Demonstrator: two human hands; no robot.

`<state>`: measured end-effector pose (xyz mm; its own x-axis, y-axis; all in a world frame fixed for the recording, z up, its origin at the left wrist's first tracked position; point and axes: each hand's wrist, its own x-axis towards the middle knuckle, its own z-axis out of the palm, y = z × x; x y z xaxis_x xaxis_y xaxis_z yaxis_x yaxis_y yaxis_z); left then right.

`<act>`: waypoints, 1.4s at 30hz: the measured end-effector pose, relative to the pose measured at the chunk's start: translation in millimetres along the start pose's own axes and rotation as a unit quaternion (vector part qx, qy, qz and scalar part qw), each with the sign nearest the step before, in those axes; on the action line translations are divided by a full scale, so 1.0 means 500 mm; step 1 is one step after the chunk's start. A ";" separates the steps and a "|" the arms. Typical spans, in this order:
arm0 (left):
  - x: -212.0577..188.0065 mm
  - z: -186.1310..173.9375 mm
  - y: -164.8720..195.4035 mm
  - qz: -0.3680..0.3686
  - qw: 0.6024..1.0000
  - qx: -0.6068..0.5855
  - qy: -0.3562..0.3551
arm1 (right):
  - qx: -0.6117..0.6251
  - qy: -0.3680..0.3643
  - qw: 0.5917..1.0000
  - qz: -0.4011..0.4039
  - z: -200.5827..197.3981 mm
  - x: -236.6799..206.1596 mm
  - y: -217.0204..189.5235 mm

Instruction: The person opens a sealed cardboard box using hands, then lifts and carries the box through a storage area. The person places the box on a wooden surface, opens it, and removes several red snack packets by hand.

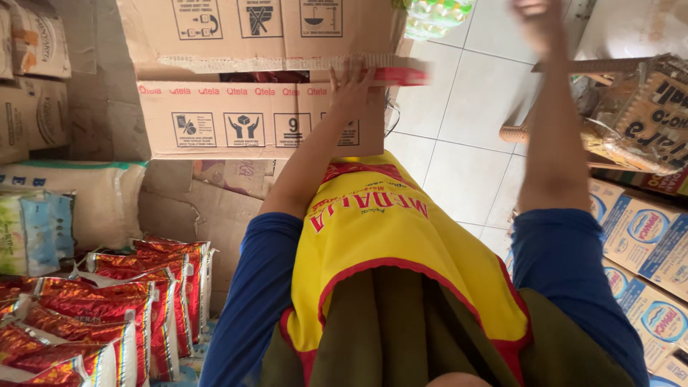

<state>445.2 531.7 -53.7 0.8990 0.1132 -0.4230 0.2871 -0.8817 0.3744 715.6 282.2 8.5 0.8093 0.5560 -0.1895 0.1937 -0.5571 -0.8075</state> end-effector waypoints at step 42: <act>0.026 0.008 -0.016 -0.151 0.984 0.092 0.013 | -0.351 -0.281 0.890 0.077 0.223 -0.054 0.005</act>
<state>453.3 538.5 -65.4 0.7906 0.3925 -0.4700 0.4805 -0.8735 0.0787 632.5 334.6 -50.7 0.4896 0.5504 -0.6763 0.5633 -0.7917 -0.2365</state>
